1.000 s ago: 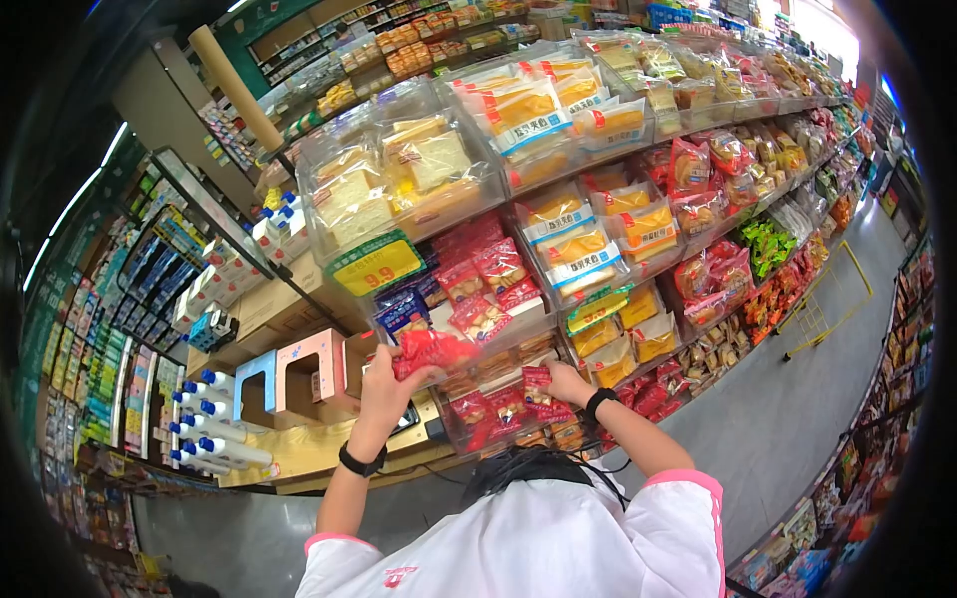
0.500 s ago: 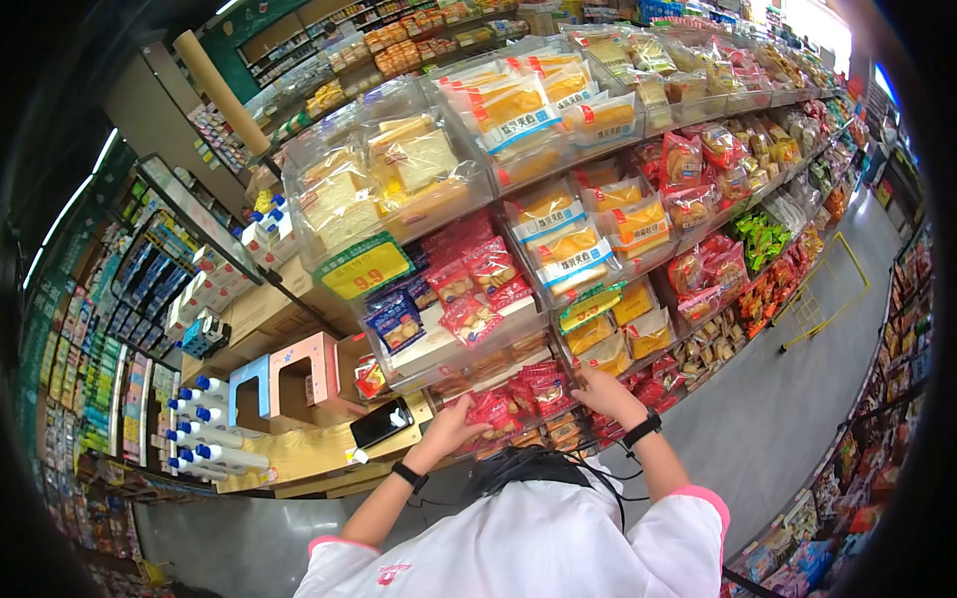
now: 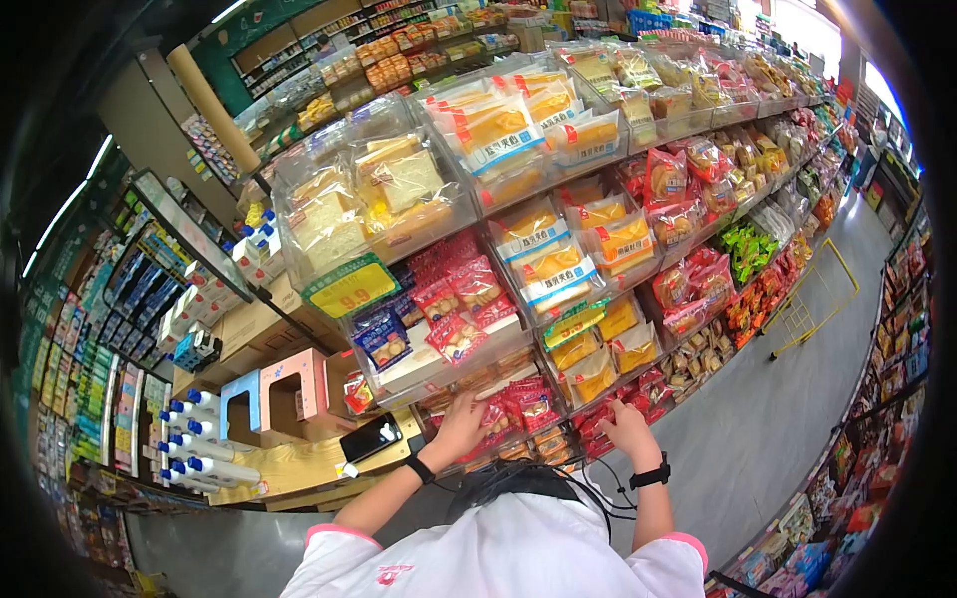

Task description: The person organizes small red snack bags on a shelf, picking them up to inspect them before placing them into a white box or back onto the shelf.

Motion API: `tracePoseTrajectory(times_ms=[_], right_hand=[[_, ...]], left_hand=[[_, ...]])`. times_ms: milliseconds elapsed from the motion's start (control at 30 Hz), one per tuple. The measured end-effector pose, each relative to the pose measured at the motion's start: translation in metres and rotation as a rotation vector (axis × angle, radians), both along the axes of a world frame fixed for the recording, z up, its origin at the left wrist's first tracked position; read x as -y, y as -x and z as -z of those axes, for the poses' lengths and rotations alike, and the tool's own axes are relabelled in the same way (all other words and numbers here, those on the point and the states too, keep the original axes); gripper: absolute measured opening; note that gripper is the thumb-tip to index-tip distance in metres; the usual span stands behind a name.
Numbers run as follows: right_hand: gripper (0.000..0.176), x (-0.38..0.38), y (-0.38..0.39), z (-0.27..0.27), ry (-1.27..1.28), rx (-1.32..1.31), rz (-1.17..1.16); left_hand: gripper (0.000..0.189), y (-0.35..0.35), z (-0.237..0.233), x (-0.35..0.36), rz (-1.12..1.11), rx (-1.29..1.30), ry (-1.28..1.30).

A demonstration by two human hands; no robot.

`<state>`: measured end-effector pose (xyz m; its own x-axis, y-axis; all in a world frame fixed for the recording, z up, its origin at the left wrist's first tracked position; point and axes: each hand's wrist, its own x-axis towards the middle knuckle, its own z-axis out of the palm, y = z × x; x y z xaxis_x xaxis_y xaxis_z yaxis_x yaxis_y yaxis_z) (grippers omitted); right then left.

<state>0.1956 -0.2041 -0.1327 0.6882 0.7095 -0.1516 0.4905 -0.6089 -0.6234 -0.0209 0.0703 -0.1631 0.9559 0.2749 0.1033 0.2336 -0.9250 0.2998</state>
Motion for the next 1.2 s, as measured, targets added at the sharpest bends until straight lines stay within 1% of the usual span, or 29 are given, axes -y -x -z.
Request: tracePoseTrajectory(times_ms=[67, 100, 200, 233, 300, 333, 433, 467, 500, 567, 633, 700, 733, 767, 800, 833, 867, 900, 933, 967, 1000, 1100, 1167, 1200], right_hand=[[0.036, -0.015, -0.003, -0.009, -0.062, 0.043, -0.058], [0.035, -0.024, -0.003, -0.014, -0.163, 0.054, -0.087], [0.031, -0.064, -0.004, -0.056, -0.336, -0.008, -0.161], [0.029, -0.078, -0.003, -0.069, -0.388, 0.022, -0.168], [0.026, -0.106, 0.0, -0.095, -0.491, 0.084, -0.182], [0.025, -0.12, 0.002, -0.108, -0.526, 0.059, -0.191], [0.024, -0.155, 0.011, -0.136, -0.644, 0.03, -0.206], [0.023, -0.168, 0.014, -0.138, -0.699, 0.045, -0.203], [0.023, -0.181, 0.016, -0.136, -0.753, 0.06, -0.198], [0.025, -0.208, 0.013, -0.119, -0.744, 0.159, -0.17], [0.026, -0.232, 0.014, -0.098, -0.718, 0.214, -0.126], [0.029, -0.251, 0.017, -0.083, -0.674, 0.23, -0.06], [0.032, -0.256, 0.02, -0.084, -0.663, 0.28, -0.031], [0.035, -0.26, 0.024, -0.085, -0.651, 0.331, -0.001], [0.039, -0.264, 0.026, -0.084, -0.636, 0.38, 0.031], [0.053, -0.269, 0.025, -0.077, -0.589, 0.381, 0.045], [0.056, -0.27, 0.026, -0.08, -0.553, 0.36, 0.058], [0.06, -0.27, 0.029, -0.085, -0.516, 0.337, 0.071], [0.063, -0.27, 0.031, -0.087, -0.479, 0.313, 0.083], [0.066, -0.273, 0.032, -0.083, -0.472, 0.384, 0.103], [0.067, -0.275, 0.032, -0.081, -0.465, 0.39, 0.109], [0.069, -0.277, 0.033, -0.078, -0.442, 0.393, 0.124], [0.07, -0.275, 0.033, -0.082, -0.426, 0.379, 0.129], [0.069, -0.274, 0.033, -0.083, -0.462, 0.354, 0.14]], left_hand=[[0.039, 0.003, -0.016, 0.003, 0.15, 0.03, 0.137], [0.034, 0.004, -0.033, 0.007, 0.176, 0.058, 0.199], [0.021, -0.004, -0.109, 0.021, 0.254, 0.143, 0.383], [0.018, -0.009, -0.124, 0.021, 0.219, 0.225, 0.356], [0.019, -0.02, -0.148, 0.012, 0.077, 0.293, 0.333], [0.02, -0.025, -0.156, 0.006, 0.007, 0.329, 0.322], [0.02, -0.04, -0.163, -0.023, -0.185, 0.467, 0.293], [0.019, -0.043, -0.173, -0.028, -0.254, 0.474, 0.417], [0.02, -0.047, -0.178, -0.038, -0.276, 0.485, 0.397], [0.023, -0.05, -0.171, -0.057, -0.314, 0.458, 0.367], [0.029, -0.053, -0.148, -0.082, -0.34, 0.389, 0.338], [0.037, -0.057, -0.133, -0.101, -0.413, 0.202, 0.366], [0.041, -0.059, -0.13, -0.107, -0.447, 0.112, 0.379], [0.05, -0.063, -0.128, -0.109, -0.497, 0.078, 0.425], [0.051, -0.065, -0.117, -0.115, -0.494, 0.097, 0.395], [0.052, -0.067, -0.098, -0.124, -0.491, 0.116, 0.367], [0.053, -0.068, -0.086, -0.13, -0.49, 0.133, 0.339], [0.055, -0.069, -0.087, -0.129, -0.47, 0.131, 0.231], [0.053, -0.07, -0.091, -0.132, -0.455, 0.038, 0.297], [0.052, -0.074, -0.096, -0.136, -0.441, -0.057, 0.363], [0.051, -0.077, -0.104, -0.137, -0.425, -0.152, 0.43], [0.047, -0.079, -0.121, -0.129, -0.463, -0.26, 0.429], [0.046, -0.075, -0.122, -0.127, -0.421, -0.199, 0.381], [0.045, -0.073, -0.123, -0.126, -0.4, -0.168, 0.357]])
